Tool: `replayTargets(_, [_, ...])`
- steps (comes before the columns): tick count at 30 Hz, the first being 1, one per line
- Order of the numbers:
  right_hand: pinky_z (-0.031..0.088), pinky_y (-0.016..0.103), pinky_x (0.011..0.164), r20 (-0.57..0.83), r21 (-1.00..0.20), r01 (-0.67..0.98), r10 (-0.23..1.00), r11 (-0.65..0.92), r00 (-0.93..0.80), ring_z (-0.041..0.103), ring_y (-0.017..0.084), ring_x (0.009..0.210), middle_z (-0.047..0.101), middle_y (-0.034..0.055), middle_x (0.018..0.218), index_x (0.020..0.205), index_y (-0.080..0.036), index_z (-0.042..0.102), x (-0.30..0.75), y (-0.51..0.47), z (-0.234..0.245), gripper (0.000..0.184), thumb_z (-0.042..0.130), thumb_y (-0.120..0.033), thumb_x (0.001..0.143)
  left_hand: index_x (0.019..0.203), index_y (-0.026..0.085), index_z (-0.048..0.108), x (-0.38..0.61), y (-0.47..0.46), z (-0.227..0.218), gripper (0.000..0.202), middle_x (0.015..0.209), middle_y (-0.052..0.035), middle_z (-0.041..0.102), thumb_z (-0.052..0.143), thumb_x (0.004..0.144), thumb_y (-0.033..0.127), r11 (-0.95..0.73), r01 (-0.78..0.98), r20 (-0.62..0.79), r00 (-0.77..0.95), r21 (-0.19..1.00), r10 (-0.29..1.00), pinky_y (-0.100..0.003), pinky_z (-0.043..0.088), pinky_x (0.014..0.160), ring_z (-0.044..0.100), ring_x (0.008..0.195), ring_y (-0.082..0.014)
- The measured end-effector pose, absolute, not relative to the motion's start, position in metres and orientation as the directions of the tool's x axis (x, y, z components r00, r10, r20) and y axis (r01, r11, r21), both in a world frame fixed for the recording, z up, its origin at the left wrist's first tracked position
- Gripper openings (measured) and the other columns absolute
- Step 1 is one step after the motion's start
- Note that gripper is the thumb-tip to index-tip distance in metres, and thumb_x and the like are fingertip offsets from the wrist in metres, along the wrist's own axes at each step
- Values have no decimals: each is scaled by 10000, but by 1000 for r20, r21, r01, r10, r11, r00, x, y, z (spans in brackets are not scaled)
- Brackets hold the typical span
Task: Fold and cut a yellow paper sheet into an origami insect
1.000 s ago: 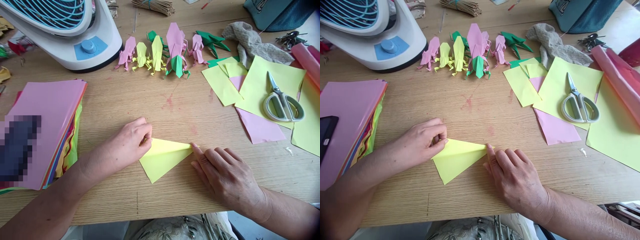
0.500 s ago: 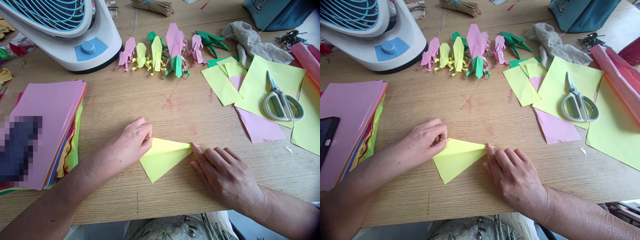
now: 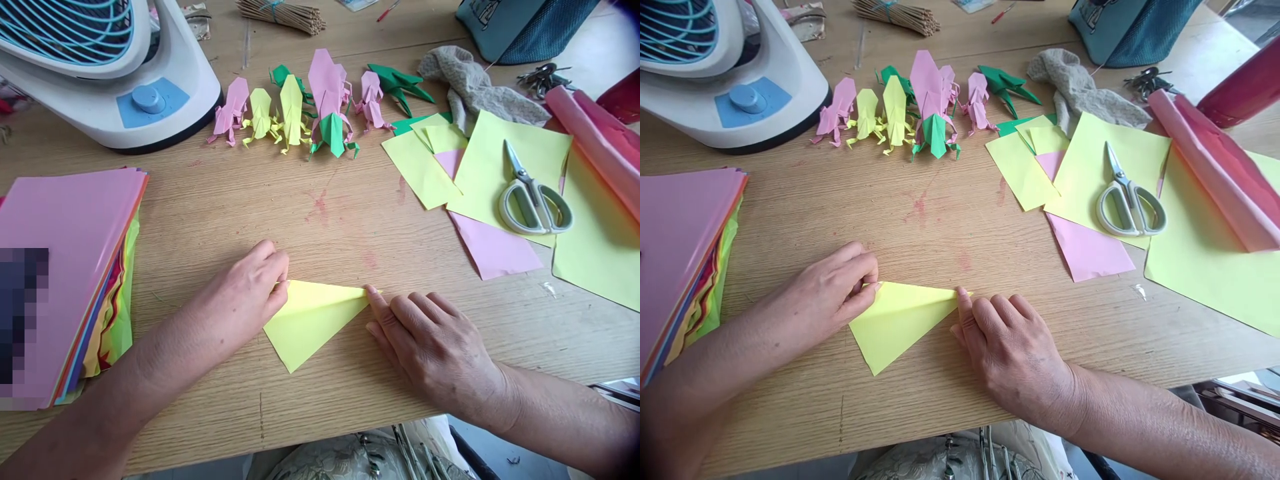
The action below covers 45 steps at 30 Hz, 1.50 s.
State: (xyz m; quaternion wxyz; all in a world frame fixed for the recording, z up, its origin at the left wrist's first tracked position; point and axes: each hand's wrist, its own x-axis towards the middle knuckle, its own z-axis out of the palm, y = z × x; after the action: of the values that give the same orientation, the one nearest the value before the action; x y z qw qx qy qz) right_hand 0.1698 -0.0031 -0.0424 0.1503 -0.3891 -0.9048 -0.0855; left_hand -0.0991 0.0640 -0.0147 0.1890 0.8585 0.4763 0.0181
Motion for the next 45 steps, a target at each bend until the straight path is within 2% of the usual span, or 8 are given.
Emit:
replayTargets(12, [331,349,578,337,16,729,683,684,-648,480,188,649,602,54,725,1245,28,602,170,-3,-43,382,560,-221,958,725,198,500,-97,63,-13,176,790,-22,485,486,883,119,-476,828,-173,537,297,826,-299,419,677,504,725,-162])
replayTargets(22, [322,349,584,341,23,729,680,684,-649,466,192,646,554,39,717,1280,6,570,172,-6,-49,385,543,-211,963,797,189,505,-96,55,-7,168,868,-28,493,437,941,136,-500,834,-205,545,232,813,-319,453,801,531,864,-179])
replayTargets(27, [323,350,599,352,38,724,669,689,-655,478,194,662,576,46,736,1324,6,531,173,-6,-50,424,553,-217,964,799,187,494,-95,55,-5,167,862,-28,496,442,947,131,-507,836,-202,544,208,814,-328,460,785,534,863,-185])
replayTargets(32, [324,352,606,351,44,720,664,693,-660,481,196,660,576,44,729,1321,-7,539,173,-5,-49,415,549,-223,968,898,179,500,-94,55,-6,59,951,-25,513,495,938,136,-430,862,-130,475,267,871,-302,454,731,539,827,-159])
replayTargets(35, [321,352,605,357,45,717,659,696,-662,481,195,657,576,43,727,1311,-8,545,173,-5,-49,405,550,-222,968,912,169,548,-93,56,-10,122,976,-29,534,478,933,72,-503,788,-69,559,355,826,-286,457,769,548,885,-154])
replayTargets(38, [319,350,607,359,49,719,660,693,-660,477,192,654,571,36,721,1301,-25,556,173,-5,-49,387,545,-227,971,866,154,595,-93,56,-14,213,901,-29,566,437,942,32,-585,707,-14,642,396,766,-278,463,776,549,873,-151])
replayTargets(42, [317,350,605,357,52,722,662,690,-659,478,192,655,569,36,718,1298,-14,553,172,-5,-49,384,537,-221,975,858,144,627,-92,48,-10,226,882,-42,601,442,956,60,-631,699,5,669,338,743,-295,489,798,566,882,-163])
replayTargets(45, [320,347,601,366,42,721,660,692,-656,477,190,651,565,35,712,1291,6,551,171,-4,-48,383,533,-209,974,946,145,638,-87,36,-4,227,955,-57,624,418,974,95,-653,724,-23,673,223,739,-302,509,823,590,918,-169])
